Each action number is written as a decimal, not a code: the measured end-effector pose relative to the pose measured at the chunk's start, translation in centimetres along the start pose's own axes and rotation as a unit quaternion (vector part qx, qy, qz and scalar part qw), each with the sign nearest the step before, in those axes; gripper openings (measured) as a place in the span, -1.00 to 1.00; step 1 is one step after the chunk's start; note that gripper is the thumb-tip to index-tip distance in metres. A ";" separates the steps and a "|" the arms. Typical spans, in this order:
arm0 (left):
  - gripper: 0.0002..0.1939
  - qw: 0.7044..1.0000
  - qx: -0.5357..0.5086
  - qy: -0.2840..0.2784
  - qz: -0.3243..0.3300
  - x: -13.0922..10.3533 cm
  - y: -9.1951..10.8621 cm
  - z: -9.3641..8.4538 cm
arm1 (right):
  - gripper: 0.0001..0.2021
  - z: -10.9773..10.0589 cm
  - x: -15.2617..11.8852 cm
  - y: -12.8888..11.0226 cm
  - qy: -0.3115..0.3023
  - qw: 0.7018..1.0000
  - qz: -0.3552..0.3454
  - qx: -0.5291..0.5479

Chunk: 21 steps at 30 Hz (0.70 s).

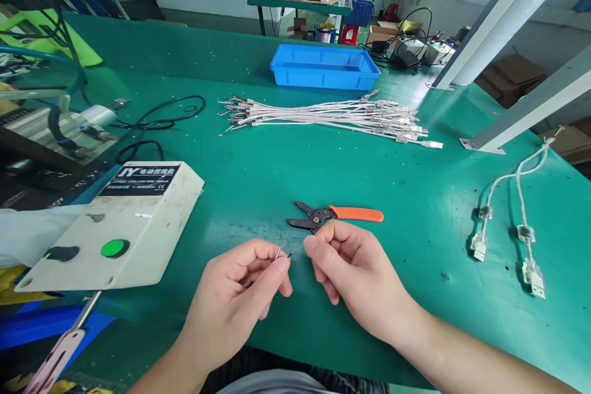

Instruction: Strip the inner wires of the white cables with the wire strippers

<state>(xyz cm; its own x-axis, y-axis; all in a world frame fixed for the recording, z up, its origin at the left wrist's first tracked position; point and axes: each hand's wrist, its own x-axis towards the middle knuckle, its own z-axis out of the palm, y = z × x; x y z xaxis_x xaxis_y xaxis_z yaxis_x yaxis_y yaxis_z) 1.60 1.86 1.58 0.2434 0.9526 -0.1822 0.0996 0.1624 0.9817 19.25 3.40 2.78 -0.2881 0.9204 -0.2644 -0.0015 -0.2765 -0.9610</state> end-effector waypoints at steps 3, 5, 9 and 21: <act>-0.73 1.000 -0.022 -0.011 -0.012 0.0 0.2 -0.1 | -0.67 0.5 -0.3 -0.2 0.005 1.000 -0.005 -0.030; -0.69 0.999 -0.033 -0.024 -0.023 0.0 0.3 -0.2 | -0.60 0.9 -0.4 -0.4 0.010 0.999 -0.014 -0.050; -0.70 0.998 -0.038 -0.036 -0.019 0.0 0.3 -0.3 | -0.54 1.2 -0.3 -0.8 0.019 0.995 -0.029 -0.089; -0.71 0.998 0.055 0.018 0.027 -0.2 -0.5 0.6 | -0.70 0.9 -0.3 -0.5 -0.032 0.997 -0.001 -0.064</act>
<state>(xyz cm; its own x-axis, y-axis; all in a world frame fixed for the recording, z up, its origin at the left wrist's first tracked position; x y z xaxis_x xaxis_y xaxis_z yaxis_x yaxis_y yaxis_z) 2.10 1.47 1.09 0.2167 0.9683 -0.1243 0.1927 0.0824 0.9778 18.51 3.07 3.44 -0.3486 0.9003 -0.2605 0.1182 -0.2335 -0.9651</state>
